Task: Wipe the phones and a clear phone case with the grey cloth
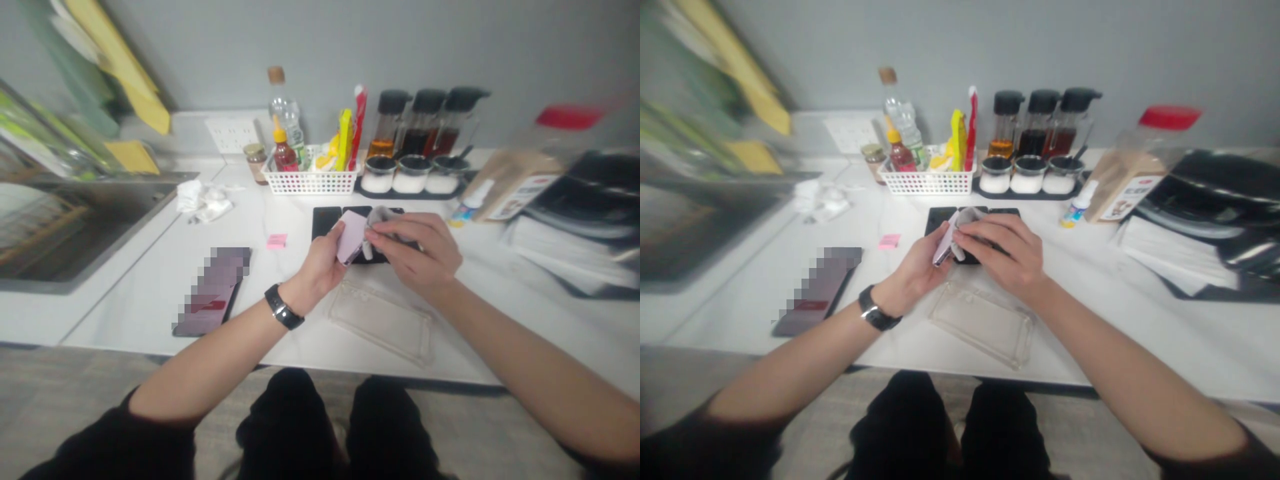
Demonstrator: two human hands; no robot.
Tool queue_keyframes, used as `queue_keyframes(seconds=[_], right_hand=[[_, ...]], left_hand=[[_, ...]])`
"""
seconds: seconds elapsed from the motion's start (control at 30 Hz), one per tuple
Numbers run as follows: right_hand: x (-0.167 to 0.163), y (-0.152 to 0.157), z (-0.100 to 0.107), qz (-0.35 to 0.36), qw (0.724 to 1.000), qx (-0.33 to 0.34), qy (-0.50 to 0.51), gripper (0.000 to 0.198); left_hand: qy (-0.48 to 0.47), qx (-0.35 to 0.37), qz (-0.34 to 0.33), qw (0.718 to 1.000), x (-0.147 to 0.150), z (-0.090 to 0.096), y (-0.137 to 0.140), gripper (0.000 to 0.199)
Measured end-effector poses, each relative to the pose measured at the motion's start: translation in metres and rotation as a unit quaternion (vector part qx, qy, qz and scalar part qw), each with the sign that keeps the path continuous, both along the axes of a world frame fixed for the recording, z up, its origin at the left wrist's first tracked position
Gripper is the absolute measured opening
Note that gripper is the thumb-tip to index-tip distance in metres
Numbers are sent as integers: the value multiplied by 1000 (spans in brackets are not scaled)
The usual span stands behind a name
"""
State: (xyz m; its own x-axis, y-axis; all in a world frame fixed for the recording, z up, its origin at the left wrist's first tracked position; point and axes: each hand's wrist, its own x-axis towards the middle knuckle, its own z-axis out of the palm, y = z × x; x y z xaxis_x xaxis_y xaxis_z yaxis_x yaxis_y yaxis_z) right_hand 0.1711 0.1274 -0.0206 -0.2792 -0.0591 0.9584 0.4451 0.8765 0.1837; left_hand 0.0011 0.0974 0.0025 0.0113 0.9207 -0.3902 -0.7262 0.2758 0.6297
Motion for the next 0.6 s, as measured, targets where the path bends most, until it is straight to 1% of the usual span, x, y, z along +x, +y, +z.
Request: queue_keyframes(seconds=[0.1, 0.2, 0.4, 0.5, 0.6], right_hand=[[-2, -2, 5, 12, 1000, -10, 25, 38], [0, -4, 9, 14, 1000, -8, 27, 40], [4, -5, 10, 5, 998, -41, 44, 55], [4, -6, 10, 5, 998, -44, 47, 61], [3, -8, 11, 14, 998, -45, 41, 56]], left_hand=[[16, 0, 10, 1000, 1, 4, -1, 32], [24, -6, 11, 1000, 0, 7, -2, 32], [11, -16, 12, 1000, -2, 13, -3, 33], [18, -20, 3, 1000, -2, 14, -4, 35], [24, -22, -4, 999, -2, 13, -4, 35]])
